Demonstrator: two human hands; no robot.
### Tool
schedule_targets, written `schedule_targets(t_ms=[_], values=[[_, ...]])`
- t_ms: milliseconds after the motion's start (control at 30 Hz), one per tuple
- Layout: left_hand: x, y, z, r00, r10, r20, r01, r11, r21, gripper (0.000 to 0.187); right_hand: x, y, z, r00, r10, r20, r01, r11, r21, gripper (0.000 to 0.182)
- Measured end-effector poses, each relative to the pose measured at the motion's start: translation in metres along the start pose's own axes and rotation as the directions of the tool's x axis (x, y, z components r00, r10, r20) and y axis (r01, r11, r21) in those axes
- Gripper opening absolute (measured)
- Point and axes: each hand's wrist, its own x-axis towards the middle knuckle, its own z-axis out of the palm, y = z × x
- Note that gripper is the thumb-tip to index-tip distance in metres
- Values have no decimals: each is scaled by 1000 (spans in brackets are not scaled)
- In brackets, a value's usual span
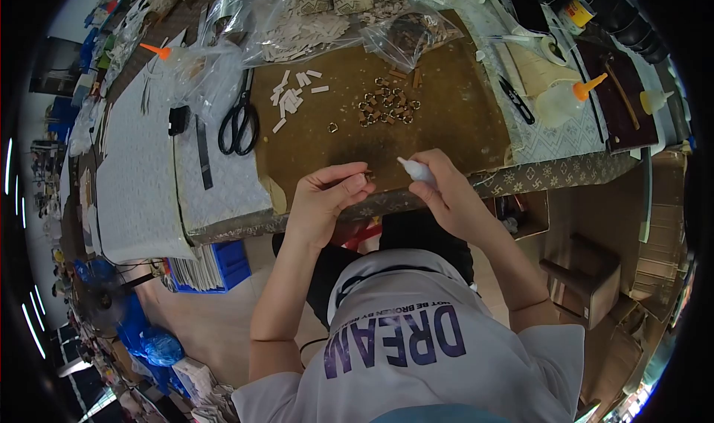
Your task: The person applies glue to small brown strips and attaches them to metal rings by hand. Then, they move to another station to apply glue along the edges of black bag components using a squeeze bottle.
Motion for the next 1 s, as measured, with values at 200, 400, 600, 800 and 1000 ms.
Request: schedule_targets(t_ms=[200, 400, 600, 800, 1000], values=[[-2, 5, -10, 997, -24, 72, 26, 999, -26, 22, 1, -20, -3, 976, -213, 52, 220, 945, -241, 31], [-7, 10, -4, 999, -15, 51, 14, 999, 29, 22, 3, -24, -1, 966, -254, 57, 259, 919, -299, 31], [-7, 8, -4, 999, -6, 41, 4, 998, 61, 23, 5, -28, -1, 956, -276, 94, 290, 871, -396, 32], [-7, 5, -2, 1000, 7, 25, -9, 995, 94, 22, 5, -30, -1, 930, -333, 156, 362, 755, -547, 35], [-4, -1, -2, 1000, 25, 8, -26, 993, 114, 22, 5, -29, 4, 921, -353, 163, 374, 694, -615, 38]])
